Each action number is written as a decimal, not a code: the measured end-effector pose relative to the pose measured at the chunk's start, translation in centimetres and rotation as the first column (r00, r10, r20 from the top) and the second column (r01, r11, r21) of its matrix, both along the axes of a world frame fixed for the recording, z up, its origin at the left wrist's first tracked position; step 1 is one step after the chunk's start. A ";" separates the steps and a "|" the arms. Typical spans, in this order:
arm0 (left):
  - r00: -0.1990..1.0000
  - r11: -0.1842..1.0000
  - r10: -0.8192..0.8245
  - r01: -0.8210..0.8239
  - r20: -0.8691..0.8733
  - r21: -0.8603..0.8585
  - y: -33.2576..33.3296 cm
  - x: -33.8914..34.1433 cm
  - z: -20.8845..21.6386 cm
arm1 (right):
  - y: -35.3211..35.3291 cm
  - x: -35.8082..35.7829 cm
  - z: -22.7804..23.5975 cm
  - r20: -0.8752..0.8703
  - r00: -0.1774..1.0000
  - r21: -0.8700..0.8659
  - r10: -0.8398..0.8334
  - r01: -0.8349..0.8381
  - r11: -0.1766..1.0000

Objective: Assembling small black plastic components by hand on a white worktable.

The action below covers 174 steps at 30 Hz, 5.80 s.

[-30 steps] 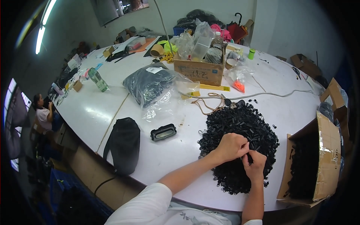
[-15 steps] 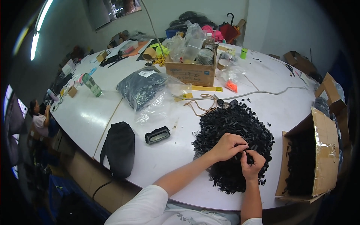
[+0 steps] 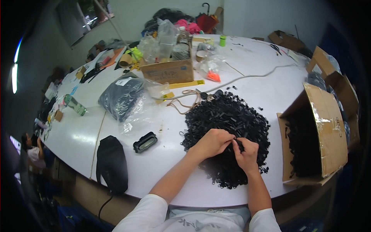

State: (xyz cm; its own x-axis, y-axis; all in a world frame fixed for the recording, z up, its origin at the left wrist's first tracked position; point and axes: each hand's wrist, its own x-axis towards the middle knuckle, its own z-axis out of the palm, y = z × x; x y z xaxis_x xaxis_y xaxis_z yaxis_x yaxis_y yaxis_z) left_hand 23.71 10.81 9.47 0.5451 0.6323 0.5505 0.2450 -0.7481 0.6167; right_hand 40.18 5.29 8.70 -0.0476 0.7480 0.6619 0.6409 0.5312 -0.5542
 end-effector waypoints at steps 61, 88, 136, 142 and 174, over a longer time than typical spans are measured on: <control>0.831 0.814 -0.107 0.389 0.546 -0.432 -2.0 2.8 0.3 | -0.2 1.2 0.1 0.150 0.985 0.247 -0.087 0.048 0.968; 0.996 0.994 0.070 -0.064 0.063 -0.094 -0.7 1.5 1.3 | 0.2 1.9 -0.5 0.065 0.996 0.049 0.057 -0.061 0.997; 0.569 0.992 -0.125 0.088 -0.812 -0.091 -2.9 3.5 1.0 | 2.1 5.3 -0.6 -0.623 0.763 -0.161 0.173 -0.341 0.926; 0.589 0.993 -0.094 0.117 -0.803 -0.031 -3.9 3.5 0.6 | 1.6 5.0 -0.8 -0.438 0.897 -0.292 0.063 -0.209 0.933; 0.533 0.983 -0.185 0.104 -0.826 -0.153 -3.5 2.3 2.3 | 1.5 5.7 -1.8 0.010 0.980 -0.326 -0.199 0.191 0.926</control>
State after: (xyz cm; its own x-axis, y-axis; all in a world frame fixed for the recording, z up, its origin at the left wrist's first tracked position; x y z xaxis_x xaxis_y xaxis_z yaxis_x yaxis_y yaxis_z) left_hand 26.06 7.32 11.79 0.8187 0.5181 -0.2474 0.5704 -0.7834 0.2470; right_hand 45.85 6.77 6.85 0.1333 0.9148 0.3814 0.6989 0.1861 -0.6906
